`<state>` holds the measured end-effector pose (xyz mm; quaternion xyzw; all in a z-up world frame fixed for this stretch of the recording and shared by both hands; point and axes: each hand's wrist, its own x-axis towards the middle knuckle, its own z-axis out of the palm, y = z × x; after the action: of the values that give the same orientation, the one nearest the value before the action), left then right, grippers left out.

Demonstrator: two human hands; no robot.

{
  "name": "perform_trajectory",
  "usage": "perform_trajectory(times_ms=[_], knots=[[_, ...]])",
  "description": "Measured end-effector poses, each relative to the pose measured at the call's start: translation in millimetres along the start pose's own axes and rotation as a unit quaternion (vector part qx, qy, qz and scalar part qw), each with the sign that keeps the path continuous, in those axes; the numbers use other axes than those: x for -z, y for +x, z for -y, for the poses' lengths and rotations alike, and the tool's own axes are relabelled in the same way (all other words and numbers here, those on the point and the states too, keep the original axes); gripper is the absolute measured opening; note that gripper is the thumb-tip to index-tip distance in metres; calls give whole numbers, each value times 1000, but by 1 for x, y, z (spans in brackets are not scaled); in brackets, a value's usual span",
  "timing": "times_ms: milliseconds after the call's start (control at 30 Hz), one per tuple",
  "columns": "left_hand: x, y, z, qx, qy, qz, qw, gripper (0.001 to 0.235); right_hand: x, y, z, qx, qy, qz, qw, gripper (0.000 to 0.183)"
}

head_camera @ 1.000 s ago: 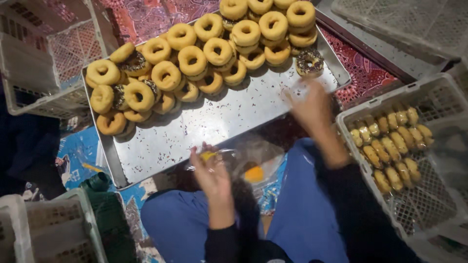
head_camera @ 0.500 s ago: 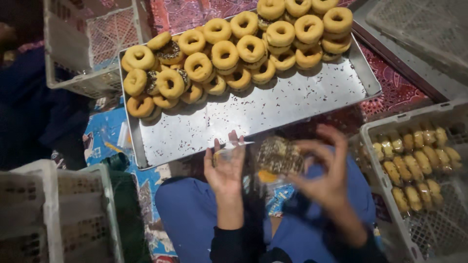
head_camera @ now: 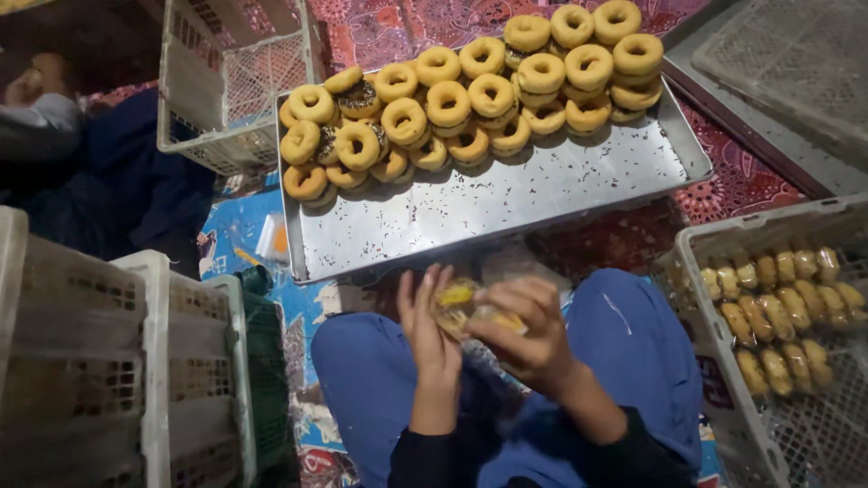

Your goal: The person sits on the floor and repeatedly picks doughnuts from a metal tray, places them into small plastic bags, and sets the filled bags into a nearby crate. The doughnuts include plain and chocolate-sprinkled varieties.

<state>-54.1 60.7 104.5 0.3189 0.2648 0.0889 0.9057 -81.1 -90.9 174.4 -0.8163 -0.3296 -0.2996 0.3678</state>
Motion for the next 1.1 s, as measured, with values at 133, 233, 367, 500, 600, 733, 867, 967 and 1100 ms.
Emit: perform_trajectory(times_ms=[133, 233, 367, 500, 600, 733, 867, 967, 1100], knots=[[30, -33, -4, -191, 298, 205, 912, 29, 17, 13, -6, -153, 232, 217, 936, 27], [47, -51, -5, -33, 341, 321, 883, 27, 29, 27, 1, -389, 217, 272, 853, 41], [47, -53, -10, -35, 375, 338, 863, 19, 42, 48, 13, -66, 70, 178, 979, 25], [43, -56, -24, -70, 462, 370, 803, 15, 44, 40, 13, 71, -22, 181, 981, 28], [44, -61, -36, -97, 497, 384, 772, 15, 31, 16, -3, 118, -54, 215, 968, 23], [51, -55, -53, -93, 548, 323, 766, 25, 16, -4, -60, 92, -115, 175, 973, 21], [60, -40, -74, -64, 416, 152, 894, 41, 48, -6, -125, -395, -411, 412, 711, 31], [42, -39, -66, -174, 347, 66, 919, 48, 32, -23, -112, -307, -428, 342, 778, 85], [21, -94, -34, -246, 353, 75, 899, 55, -61, -72, -29, -223, 160, 225, 935, 111]])
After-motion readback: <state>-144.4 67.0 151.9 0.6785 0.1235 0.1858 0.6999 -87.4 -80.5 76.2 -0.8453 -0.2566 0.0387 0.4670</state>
